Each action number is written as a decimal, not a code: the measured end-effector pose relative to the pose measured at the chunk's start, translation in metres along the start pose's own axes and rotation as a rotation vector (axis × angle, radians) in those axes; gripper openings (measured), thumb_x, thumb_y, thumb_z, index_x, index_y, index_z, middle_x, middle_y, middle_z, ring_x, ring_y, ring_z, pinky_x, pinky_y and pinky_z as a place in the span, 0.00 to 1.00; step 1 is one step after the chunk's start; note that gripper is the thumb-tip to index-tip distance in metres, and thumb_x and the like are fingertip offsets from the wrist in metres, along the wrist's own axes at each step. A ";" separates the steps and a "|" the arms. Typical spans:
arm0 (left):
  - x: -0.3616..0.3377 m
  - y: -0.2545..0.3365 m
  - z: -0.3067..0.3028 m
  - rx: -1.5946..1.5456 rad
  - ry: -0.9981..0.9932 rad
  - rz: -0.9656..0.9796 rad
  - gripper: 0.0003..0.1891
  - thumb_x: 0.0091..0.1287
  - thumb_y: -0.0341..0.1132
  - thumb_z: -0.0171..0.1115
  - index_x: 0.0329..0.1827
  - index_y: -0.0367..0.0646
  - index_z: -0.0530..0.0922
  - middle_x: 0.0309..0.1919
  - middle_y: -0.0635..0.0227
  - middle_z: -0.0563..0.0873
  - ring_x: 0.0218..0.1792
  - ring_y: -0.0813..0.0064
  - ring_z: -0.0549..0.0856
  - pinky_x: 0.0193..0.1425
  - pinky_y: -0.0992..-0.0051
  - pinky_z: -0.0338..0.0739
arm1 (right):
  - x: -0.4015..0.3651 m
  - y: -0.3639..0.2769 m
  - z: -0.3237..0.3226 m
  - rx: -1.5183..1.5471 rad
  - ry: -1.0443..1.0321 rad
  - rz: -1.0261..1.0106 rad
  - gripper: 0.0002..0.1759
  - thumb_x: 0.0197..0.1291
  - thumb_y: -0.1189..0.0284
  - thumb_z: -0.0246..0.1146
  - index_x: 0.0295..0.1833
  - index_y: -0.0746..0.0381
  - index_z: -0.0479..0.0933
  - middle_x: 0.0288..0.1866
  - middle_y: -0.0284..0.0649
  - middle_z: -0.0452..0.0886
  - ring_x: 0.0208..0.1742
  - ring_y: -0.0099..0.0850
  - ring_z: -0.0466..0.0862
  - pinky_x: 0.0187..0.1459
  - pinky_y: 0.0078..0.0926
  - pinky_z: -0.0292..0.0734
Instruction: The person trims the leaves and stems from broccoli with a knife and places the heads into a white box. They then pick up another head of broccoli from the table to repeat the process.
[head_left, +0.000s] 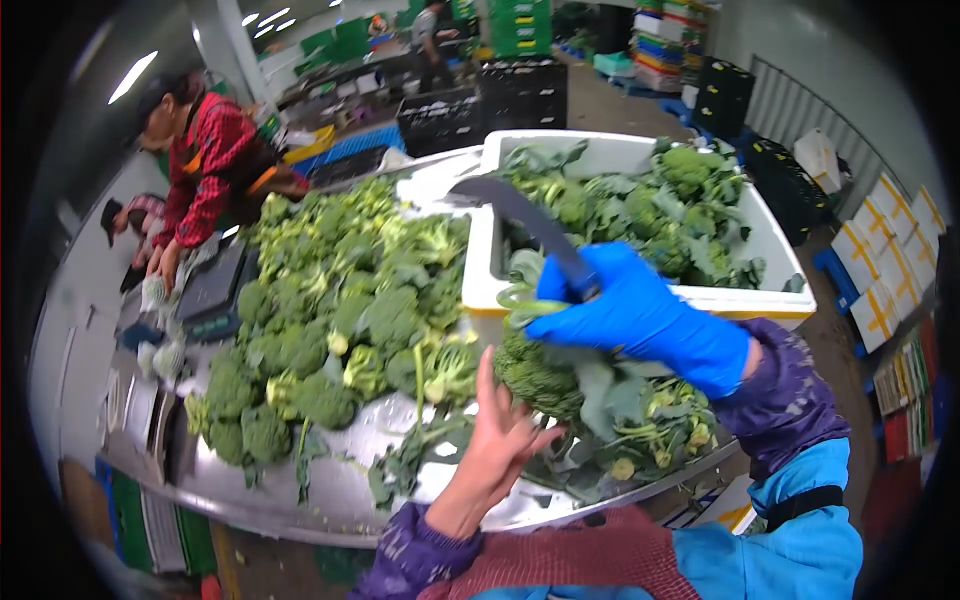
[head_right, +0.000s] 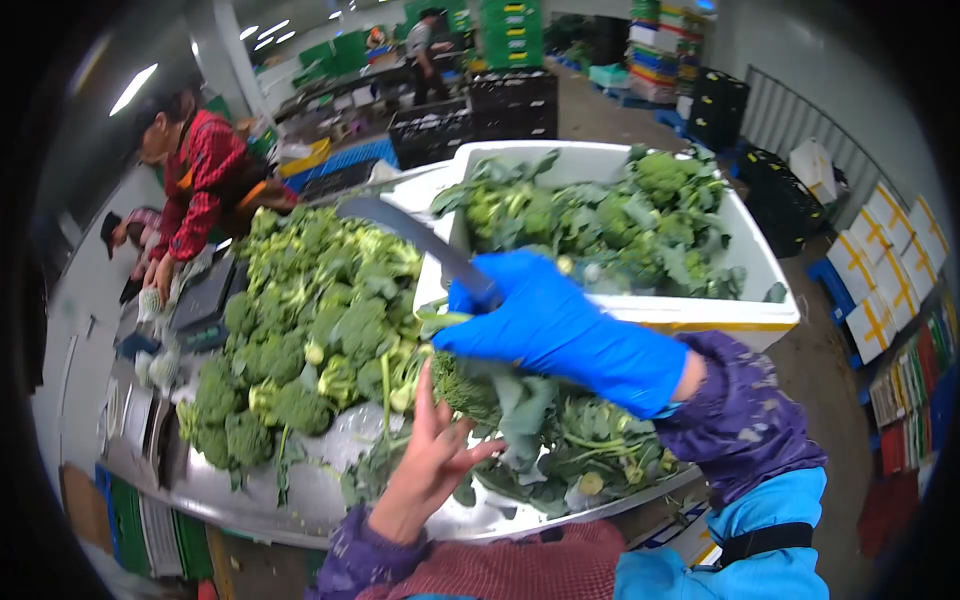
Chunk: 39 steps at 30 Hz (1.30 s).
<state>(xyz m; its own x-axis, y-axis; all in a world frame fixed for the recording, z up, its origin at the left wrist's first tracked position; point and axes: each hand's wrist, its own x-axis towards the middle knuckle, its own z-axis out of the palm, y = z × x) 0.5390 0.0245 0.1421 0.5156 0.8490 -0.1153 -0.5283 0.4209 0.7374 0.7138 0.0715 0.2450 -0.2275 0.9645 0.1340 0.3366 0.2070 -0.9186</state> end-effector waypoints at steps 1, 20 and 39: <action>0.001 -0.003 -0.011 0.023 0.060 -0.038 0.53 0.52 0.32 0.67 0.72 0.60 0.36 0.69 0.59 0.49 0.67 0.61 0.57 0.62 0.60 0.66 | 0.003 0.011 0.018 0.078 -0.051 0.034 0.12 0.45 0.72 0.72 0.28 0.61 0.74 0.23 0.26 0.72 0.27 0.15 0.69 0.31 0.18 0.68; -0.031 -0.001 -0.089 0.355 0.433 0.464 0.44 0.58 0.35 0.64 0.70 0.48 0.42 0.60 0.55 0.63 0.56 0.66 0.72 0.59 0.65 0.69 | -0.031 -0.008 0.143 0.139 -0.325 -0.337 0.09 0.54 0.69 0.65 0.35 0.62 0.76 0.24 0.34 0.75 0.26 0.16 0.72 0.29 0.18 0.69; -0.062 -0.024 -0.113 -0.420 0.302 -0.042 0.34 0.57 0.34 0.62 0.66 0.44 0.58 0.59 0.59 0.70 0.59 0.62 0.72 0.62 0.59 0.69 | -0.044 0.093 0.087 -0.888 -0.079 -0.384 0.24 0.52 0.69 0.60 0.58 0.54 0.70 0.34 0.34 0.76 0.28 0.31 0.81 0.23 0.29 0.74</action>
<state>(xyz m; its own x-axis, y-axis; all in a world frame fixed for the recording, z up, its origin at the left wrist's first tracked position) 0.4435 -0.0017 0.0565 0.3573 0.8571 -0.3712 -0.7686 0.4956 0.4045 0.6760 0.0338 0.1210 -0.5156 0.7985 0.3106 0.7864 0.5849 -0.1984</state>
